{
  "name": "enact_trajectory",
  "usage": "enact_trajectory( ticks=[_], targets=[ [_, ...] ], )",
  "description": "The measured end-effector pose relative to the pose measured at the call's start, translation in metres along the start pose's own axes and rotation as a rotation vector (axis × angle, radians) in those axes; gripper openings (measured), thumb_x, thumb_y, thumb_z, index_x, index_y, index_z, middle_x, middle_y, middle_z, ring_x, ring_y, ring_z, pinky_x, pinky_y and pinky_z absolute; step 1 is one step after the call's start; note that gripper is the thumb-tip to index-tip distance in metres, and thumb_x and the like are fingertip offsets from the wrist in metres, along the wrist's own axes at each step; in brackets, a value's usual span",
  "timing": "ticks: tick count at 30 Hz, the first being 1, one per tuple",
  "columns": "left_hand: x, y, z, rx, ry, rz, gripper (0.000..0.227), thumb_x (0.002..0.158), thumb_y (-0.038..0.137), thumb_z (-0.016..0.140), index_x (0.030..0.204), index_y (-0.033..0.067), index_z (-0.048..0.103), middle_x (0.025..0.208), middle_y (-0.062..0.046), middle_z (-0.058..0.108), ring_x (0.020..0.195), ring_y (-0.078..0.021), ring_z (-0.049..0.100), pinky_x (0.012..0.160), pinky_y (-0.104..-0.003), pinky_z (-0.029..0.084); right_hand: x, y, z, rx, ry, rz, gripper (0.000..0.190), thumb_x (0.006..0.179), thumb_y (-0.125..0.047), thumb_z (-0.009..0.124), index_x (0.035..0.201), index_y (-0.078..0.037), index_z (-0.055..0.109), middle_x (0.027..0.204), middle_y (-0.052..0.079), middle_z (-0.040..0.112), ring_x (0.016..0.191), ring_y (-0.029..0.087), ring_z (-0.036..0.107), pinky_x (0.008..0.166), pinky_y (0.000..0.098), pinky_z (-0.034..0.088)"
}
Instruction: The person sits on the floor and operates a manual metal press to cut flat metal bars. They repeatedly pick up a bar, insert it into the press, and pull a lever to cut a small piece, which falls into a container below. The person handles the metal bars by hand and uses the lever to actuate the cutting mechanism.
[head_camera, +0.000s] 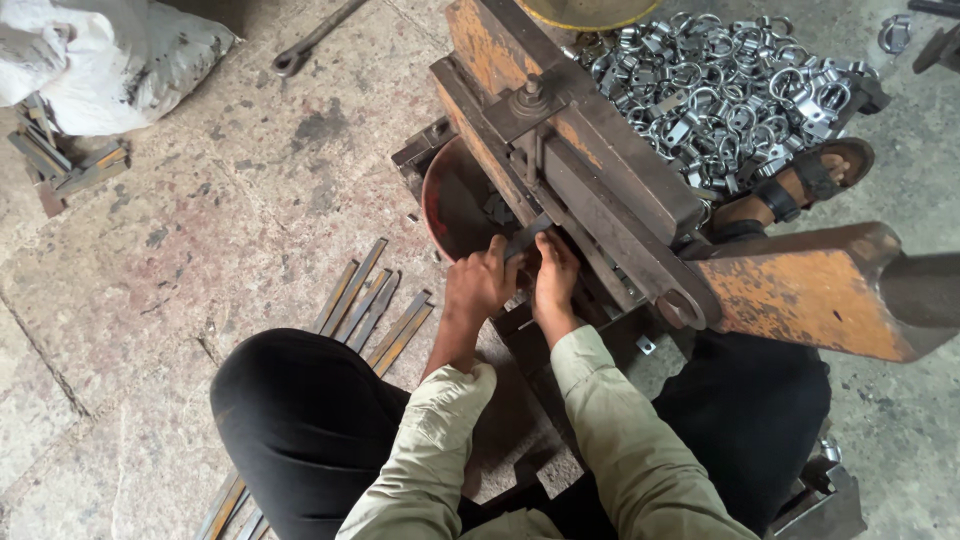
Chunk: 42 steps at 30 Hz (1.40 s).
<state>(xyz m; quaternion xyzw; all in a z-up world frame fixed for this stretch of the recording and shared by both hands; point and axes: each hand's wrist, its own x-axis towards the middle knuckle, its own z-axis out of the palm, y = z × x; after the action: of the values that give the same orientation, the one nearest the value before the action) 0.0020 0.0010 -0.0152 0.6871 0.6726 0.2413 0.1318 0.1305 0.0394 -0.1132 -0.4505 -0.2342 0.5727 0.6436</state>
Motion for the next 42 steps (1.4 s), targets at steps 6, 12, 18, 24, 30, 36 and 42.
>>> enact_trajectory(
  ticks=[6,12,18,24,30,36,42],
  targets=[
    [0.001,-0.009,0.009,-0.018,0.03,0.025,0.04,0.098,0.042,0.061,0.119,0.0091,0.06,0.072,-0.024,0.07,0.064,-0.0474,0.069,0.057,-0.057,0.055,-0.007,-0.008,0.007,0.017,-0.013,0.067,0.021,0.097,-0.021,0.071,0.102,-0.001,0.071,0.086,0.004,0.07,0.068,0.015,0.064,0.061,0.0302,0.054],
    [0.002,-0.014,0.011,-0.038,0.057,0.057,0.041,0.097,0.042,0.063,0.118,0.0076,0.059,0.071,-0.024,0.069,0.063,-0.0488,0.068,0.056,-0.058,0.055,-0.02,-0.029,0.022,0.051,-0.061,0.076,0.02,0.102,-0.02,0.065,0.103,-0.001,0.071,0.089,0.005,0.07,0.072,0.014,0.065,0.065,0.0288,0.054],
    [0.016,-0.015,0.011,0.022,-0.046,0.064,0.04,0.098,0.045,0.061,0.11,0.007,0.059,0.077,-0.024,0.071,0.071,-0.0473,0.071,0.065,-0.057,0.059,-0.016,-0.028,0.019,0.165,-0.076,0.154,0.018,0.106,-0.017,0.061,0.105,0.0,0.066,0.087,0.005,0.066,0.074,0.015,0.065,0.067,0.0303,0.057],
    [-0.001,-0.011,0.019,0.036,-0.148,-0.006,0.049,0.102,0.044,0.053,0.13,0.0031,0.054,0.081,-0.028,0.071,0.075,-0.05,0.071,0.067,-0.06,0.058,-0.012,-0.009,0.007,0.093,0.001,0.136,0.017,0.096,-0.017,0.068,0.106,-0.004,0.071,0.088,0.002,0.068,0.073,0.014,0.064,0.064,0.028,0.054],
    [-0.003,-0.012,0.008,-0.074,-0.143,-0.046,0.051,0.093,0.046,0.063,0.126,0.0076,0.058,0.083,-0.027,0.072,0.077,-0.0496,0.07,0.068,-0.059,0.056,-0.011,0.003,-0.008,-0.044,-0.067,0.035,0.016,0.1,-0.014,0.076,0.098,0.001,0.07,0.09,0.004,0.065,0.075,0.013,0.061,0.064,0.0279,0.052],
    [0.016,-0.067,-0.006,-0.477,-0.027,-0.201,0.051,0.073,0.028,0.09,0.105,0.0,0.062,0.09,-0.022,0.073,0.085,-0.0345,0.074,0.073,-0.046,0.058,-0.015,-0.013,0.011,0.029,-0.039,0.143,0.015,0.094,-0.012,0.075,0.098,-0.001,0.066,0.092,0.011,0.072,0.079,0.021,0.073,0.066,0.0296,0.059],
    [0.019,-0.083,0.039,-1.607,0.117,-0.654,0.033,0.091,0.009,0.074,0.114,-0.0056,0.056,0.106,-0.018,0.07,0.097,-0.0315,0.073,0.092,-0.046,0.064,-0.022,-0.022,0.018,0.202,-0.024,0.161,0.018,0.095,-0.013,0.075,0.104,0.0,0.066,0.1,0.012,0.074,0.089,0.023,0.075,0.08,0.032,0.064]
  ],
)
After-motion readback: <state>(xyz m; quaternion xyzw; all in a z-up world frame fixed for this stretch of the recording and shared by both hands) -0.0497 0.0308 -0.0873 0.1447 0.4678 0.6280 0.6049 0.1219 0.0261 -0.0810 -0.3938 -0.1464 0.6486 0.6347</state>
